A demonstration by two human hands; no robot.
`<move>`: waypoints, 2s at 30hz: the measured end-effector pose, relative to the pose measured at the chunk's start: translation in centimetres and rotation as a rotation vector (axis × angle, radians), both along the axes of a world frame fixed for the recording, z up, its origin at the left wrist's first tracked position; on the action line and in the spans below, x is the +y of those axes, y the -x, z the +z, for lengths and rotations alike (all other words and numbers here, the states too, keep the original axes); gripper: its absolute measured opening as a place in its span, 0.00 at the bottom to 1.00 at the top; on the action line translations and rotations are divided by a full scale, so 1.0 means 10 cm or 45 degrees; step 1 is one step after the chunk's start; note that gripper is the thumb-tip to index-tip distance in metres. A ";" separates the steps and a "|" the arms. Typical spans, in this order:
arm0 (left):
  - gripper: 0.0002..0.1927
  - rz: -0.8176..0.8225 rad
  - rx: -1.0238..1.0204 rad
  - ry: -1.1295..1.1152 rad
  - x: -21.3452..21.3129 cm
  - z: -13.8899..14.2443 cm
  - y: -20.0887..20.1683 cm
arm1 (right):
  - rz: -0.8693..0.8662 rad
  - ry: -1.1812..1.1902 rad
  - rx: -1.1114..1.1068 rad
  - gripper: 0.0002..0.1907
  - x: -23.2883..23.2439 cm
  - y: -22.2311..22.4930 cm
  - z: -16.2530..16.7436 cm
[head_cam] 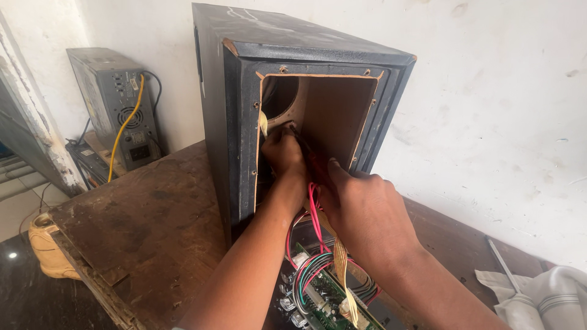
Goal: The person removes a speaker from a wooden enclosure, places it on the table, and then uses a screwdriver to tighten screws inside the enclosure. The person handles the speaker, circuit board, and screws during the process.
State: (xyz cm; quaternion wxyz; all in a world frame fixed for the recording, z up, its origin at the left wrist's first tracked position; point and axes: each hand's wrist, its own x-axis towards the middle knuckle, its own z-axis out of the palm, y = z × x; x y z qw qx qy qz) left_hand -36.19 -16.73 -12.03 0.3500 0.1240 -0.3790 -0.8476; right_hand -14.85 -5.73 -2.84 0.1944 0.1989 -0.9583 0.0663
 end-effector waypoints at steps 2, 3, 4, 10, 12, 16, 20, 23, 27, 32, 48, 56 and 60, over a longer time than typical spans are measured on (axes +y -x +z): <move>0.10 -0.059 0.026 -0.127 -0.01 0.05 -0.04 | 0.097 0.054 0.127 0.25 0.01 -0.03 0.01; 0.11 -0.091 0.039 -0.191 -0.01 0.08 -0.08 | 0.063 0.030 0.098 0.26 0.02 -0.05 0.04; 0.10 -0.206 -0.022 -0.302 -0.01 0.11 -0.13 | 0.028 0.005 0.073 0.26 0.03 -0.08 0.07; 0.16 -0.550 -0.020 -0.703 -0.03 0.18 -0.35 | 0.037 0.134 0.116 0.20 0.18 -0.20 0.34; 0.21 -0.591 0.141 -0.853 -0.04 0.18 -0.32 | 0.039 0.131 0.139 0.19 0.18 -0.23 0.36; 0.15 -0.578 0.185 -0.888 -0.02 0.16 -0.23 | 0.049 0.104 0.165 0.20 0.19 -0.26 0.36; 0.10 -0.570 0.245 -0.955 -0.01 0.18 -0.25 | -0.122 0.077 -0.007 0.19 0.26 -0.25 0.39; 0.15 -0.592 0.324 -0.985 -0.02 0.20 -0.32 | -0.106 0.067 0.006 0.17 0.29 -0.25 0.38; 0.19 -0.655 0.467 -0.964 -0.04 0.19 -0.37 | -0.057 0.031 0.065 0.16 0.29 -0.25 0.38; 0.15 -0.661 0.546 -0.915 -0.04 0.19 -0.35 | -0.187 0.117 -0.060 0.18 0.30 -0.33 0.46; 0.13 -0.677 0.552 -0.991 -0.05 0.24 -0.39 | -0.268 0.085 -0.122 0.20 0.20 -0.43 0.56; 0.11 -0.656 0.556 -1.003 -0.05 0.25 -0.37 | -0.330 0.076 -0.160 0.22 0.20 -0.44 0.56; 0.12 -0.653 0.551 -0.988 -0.06 0.22 -0.32 | -0.232 0.161 -0.111 0.19 0.20 -0.45 0.54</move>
